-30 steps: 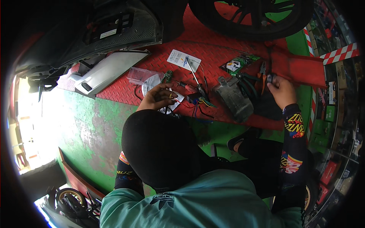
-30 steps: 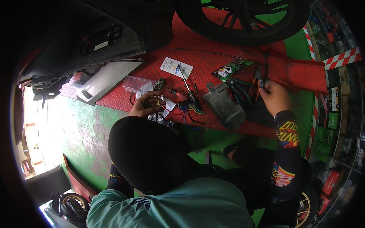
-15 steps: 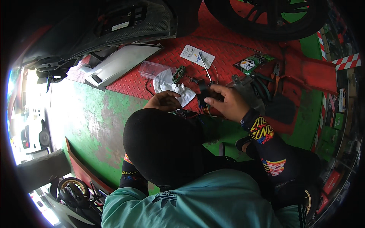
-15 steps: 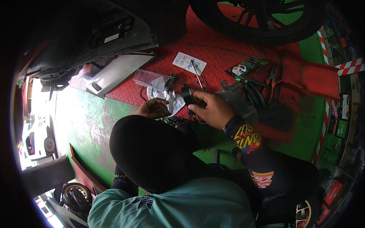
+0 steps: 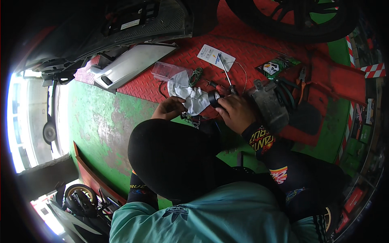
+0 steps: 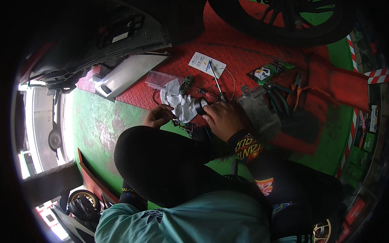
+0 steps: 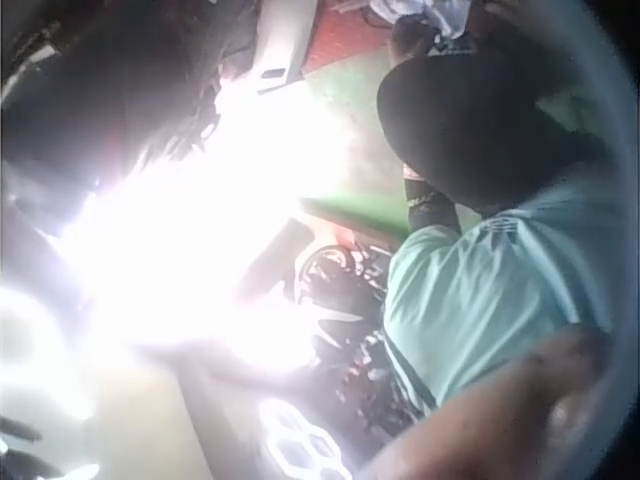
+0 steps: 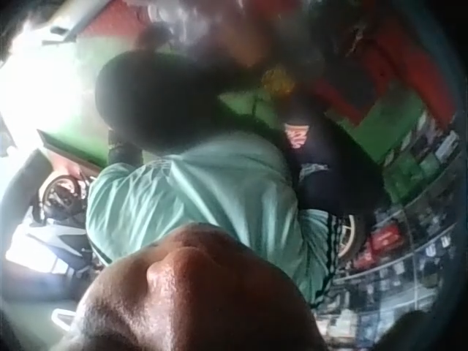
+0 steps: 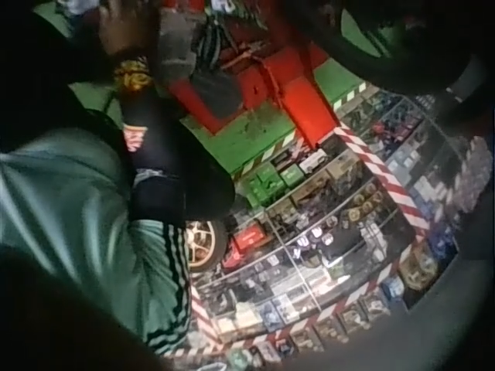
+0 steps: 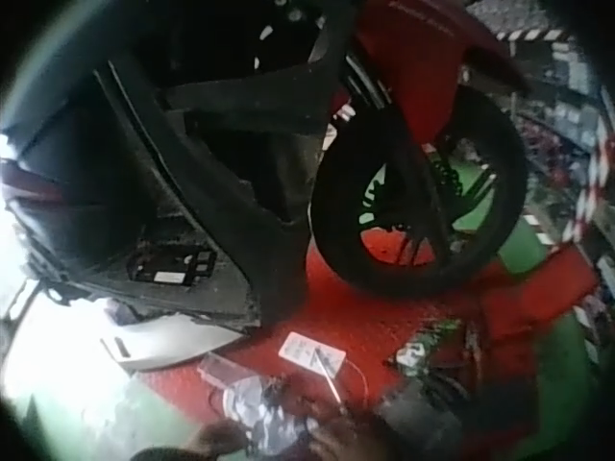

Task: Repair and tape motorcycle electrical wiring.

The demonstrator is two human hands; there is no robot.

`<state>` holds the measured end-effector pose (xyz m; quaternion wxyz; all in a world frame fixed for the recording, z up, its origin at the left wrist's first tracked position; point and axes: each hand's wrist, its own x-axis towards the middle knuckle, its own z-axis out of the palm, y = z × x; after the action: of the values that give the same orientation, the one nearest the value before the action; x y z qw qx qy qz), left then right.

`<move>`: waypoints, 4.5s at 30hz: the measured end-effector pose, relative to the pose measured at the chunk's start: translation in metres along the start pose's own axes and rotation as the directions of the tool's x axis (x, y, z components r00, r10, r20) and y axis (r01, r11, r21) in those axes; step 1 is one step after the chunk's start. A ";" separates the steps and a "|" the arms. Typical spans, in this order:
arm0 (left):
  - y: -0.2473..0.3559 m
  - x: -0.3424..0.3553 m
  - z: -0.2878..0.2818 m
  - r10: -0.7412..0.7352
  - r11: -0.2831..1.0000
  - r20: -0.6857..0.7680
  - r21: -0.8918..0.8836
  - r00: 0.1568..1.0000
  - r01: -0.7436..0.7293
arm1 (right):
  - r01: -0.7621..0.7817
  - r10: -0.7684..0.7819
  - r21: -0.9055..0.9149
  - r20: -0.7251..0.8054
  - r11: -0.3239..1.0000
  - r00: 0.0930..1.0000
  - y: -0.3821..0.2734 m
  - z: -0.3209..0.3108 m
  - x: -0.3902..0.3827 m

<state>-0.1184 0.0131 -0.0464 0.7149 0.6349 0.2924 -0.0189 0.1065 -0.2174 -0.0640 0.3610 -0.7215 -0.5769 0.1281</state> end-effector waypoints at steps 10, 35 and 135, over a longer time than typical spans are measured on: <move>0.019 0.001 -0.001 -0.018 1.000 0.206 0.006 0.978 0.017 | 0.036 -0.032 0.120 -0.035 0.992 0.999 -0.015 0.007 0.010; 0.232 -0.054 0.042 0.431 0.594 0.200 0.672 0.880 -0.443 | 0.186 -0.139 0.712 -0.124 0.677 0.982 -0.100 -0.098 0.075; 0.214 -0.025 0.113 0.448 0.121 0.185 0.957 0.874 -0.264 | 0.094 -0.195 0.405 0.214 0.910 0.957 -0.070 -0.120 0.089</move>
<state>-0.0089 -0.0581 0.1589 0.1226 0.9864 0.1074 0.0234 0.1534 -0.1748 0.0884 0.4306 -0.5681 -0.6326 0.3028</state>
